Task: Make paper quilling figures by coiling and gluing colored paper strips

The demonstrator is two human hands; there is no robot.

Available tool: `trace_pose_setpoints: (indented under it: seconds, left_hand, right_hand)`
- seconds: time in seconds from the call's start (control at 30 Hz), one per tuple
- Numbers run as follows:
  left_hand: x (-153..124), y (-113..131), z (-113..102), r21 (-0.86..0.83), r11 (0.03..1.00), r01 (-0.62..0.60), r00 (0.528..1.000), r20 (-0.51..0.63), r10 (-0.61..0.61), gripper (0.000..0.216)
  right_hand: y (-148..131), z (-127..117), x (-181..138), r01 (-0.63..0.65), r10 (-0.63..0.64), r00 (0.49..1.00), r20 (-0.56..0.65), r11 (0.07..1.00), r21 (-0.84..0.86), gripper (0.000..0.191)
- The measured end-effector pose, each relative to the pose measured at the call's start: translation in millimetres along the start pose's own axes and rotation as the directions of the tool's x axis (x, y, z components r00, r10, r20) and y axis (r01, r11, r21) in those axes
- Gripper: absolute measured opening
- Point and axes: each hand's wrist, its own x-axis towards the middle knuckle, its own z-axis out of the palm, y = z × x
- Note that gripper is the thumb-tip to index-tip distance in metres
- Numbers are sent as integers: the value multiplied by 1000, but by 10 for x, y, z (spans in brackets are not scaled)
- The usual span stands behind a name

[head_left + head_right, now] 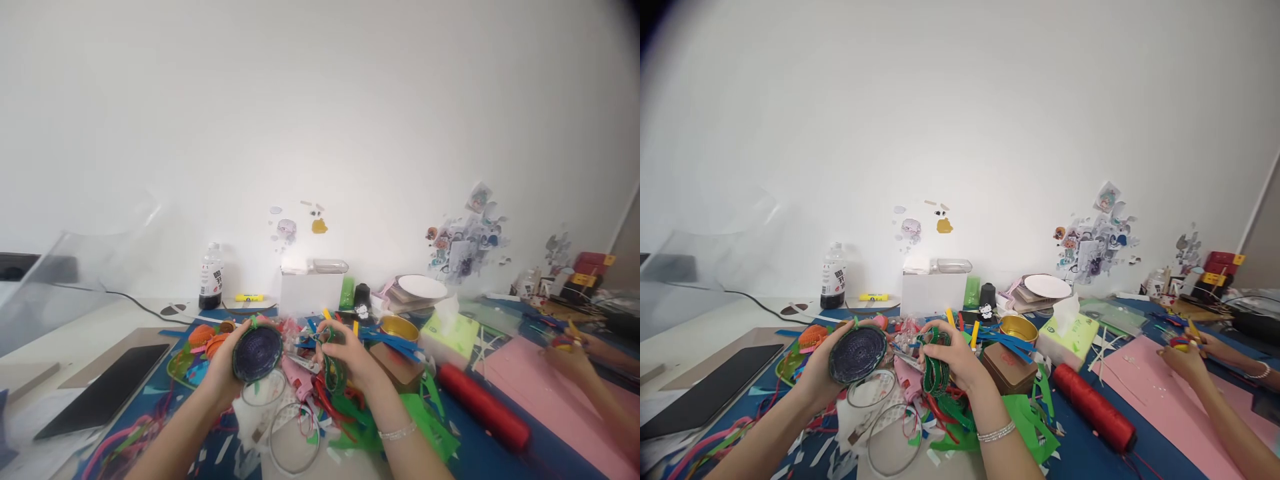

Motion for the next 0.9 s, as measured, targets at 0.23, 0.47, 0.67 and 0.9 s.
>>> trace_pose_setpoints:
  seconds: [0.23,0.47,0.67,0.9]
  left_hand:
    - [-81,7,-32,-162,987,-1,998,59,10,30]
    - [-62,7,-75,-116,992,52,988,148,-35,28]
    - [142,-236,-110,80,996,44,998,33,-47,23]
    - [145,-263,-143,91,984,155,988,-37,-152,19]
  right_hand:
    - [50,-16,59,-4,12,989,-151,999,52,33]
    - [36,20,52,-18,33,980,-195,997,79,36]
    - [4,48,73,11,19,958,-287,994,105,38]
    - [42,62,89,-50,70,931,-358,997,66,47]
